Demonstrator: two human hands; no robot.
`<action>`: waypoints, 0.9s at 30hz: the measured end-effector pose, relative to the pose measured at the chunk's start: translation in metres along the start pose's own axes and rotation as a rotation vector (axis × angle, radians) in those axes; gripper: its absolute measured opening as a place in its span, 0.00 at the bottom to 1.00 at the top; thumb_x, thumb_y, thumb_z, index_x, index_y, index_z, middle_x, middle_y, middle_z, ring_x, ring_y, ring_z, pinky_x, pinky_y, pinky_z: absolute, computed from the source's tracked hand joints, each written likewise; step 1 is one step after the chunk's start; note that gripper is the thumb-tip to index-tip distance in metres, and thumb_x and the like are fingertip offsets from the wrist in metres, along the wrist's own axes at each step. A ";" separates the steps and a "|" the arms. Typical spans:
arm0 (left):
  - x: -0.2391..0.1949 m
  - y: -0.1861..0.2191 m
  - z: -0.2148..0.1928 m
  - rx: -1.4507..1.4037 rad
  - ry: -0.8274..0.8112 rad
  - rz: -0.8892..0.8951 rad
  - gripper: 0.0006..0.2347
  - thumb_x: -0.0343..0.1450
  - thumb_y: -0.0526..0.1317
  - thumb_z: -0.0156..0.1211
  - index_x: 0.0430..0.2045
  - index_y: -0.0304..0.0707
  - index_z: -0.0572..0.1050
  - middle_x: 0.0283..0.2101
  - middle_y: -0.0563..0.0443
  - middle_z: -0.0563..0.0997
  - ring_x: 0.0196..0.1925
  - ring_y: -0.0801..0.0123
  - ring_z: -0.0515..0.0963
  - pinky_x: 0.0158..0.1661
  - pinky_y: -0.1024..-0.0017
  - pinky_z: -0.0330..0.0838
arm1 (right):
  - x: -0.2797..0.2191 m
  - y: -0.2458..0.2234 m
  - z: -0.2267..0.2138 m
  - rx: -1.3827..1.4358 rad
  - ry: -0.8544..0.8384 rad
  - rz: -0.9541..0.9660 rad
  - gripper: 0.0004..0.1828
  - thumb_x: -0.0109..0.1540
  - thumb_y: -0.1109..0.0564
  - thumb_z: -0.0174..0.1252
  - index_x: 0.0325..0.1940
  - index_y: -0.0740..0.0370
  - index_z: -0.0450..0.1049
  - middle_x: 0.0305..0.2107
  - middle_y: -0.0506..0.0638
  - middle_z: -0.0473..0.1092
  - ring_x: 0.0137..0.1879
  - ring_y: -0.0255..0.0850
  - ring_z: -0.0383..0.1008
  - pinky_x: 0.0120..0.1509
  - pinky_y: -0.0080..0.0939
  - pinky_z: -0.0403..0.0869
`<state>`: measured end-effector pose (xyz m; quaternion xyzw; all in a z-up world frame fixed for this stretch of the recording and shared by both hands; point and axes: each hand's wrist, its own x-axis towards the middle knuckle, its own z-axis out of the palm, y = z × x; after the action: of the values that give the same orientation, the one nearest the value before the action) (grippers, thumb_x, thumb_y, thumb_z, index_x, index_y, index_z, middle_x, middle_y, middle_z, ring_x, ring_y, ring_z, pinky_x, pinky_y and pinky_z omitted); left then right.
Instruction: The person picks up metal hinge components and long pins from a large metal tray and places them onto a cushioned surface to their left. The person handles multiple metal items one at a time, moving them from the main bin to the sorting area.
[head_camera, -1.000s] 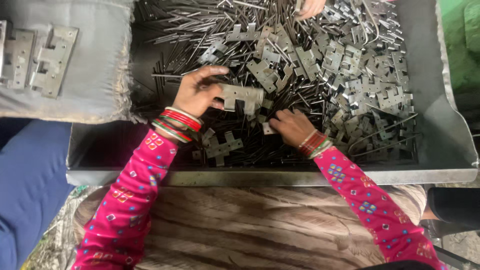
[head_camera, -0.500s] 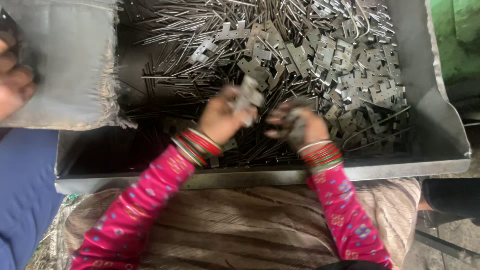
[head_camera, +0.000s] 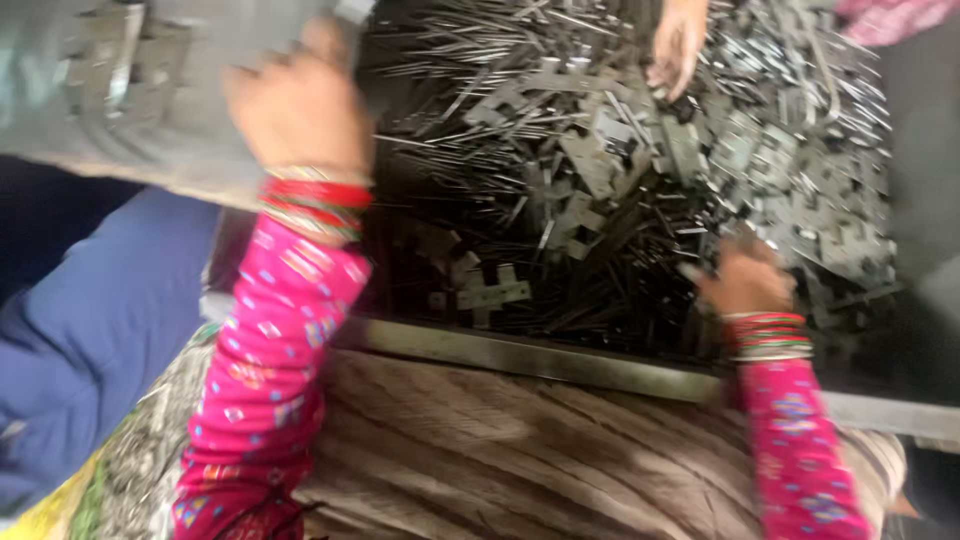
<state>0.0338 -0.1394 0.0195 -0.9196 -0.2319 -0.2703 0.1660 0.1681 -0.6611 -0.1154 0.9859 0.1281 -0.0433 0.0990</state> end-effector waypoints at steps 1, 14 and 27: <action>0.007 -0.031 0.014 0.124 0.008 -0.076 0.15 0.63 0.48 0.65 0.40 0.45 0.76 0.26 0.48 0.81 0.33 0.53 0.82 0.42 0.54 0.69 | 0.011 0.025 0.017 -0.047 0.096 -0.117 0.46 0.49 0.31 0.68 0.65 0.54 0.70 0.53 0.67 0.72 0.54 0.66 0.74 0.47 0.72 0.73; -0.024 0.064 -0.009 -0.131 -0.144 0.140 0.17 0.74 0.46 0.59 0.55 0.38 0.76 0.44 0.41 0.82 0.55 0.42 0.75 0.56 0.33 0.61 | 0.024 0.081 0.039 0.167 0.020 -0.065 0.35 0.50 0.48 0.75 0.59 0.57 0.75 0.50 0.63 0.75 0.57 0.62 0.74 0.58 0.63 0.70; -0.150 0.184 0.037 -0.348 -0.922 0.656 0.06 0.70 0.41 0.63 0.36 0.46 0.84 0.39 0.44 0.84 0.42 0.51 0.83 0.41 0.53 0.77 | -0.045 0.059 -0.029 2.142 0.408 0.055 0.18 0.60 0.50 0.70 0.48 0.51 0.71 0.35 0.42 0.73 0.35 0.35 0.74 0.40 0.47 0.79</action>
<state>0.0321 -0.3275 -0.1298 -0.9795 0.0639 0.1888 -0.0302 0.1420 -0.7220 -0.0715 0.5516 0.0159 0.0343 -0.8333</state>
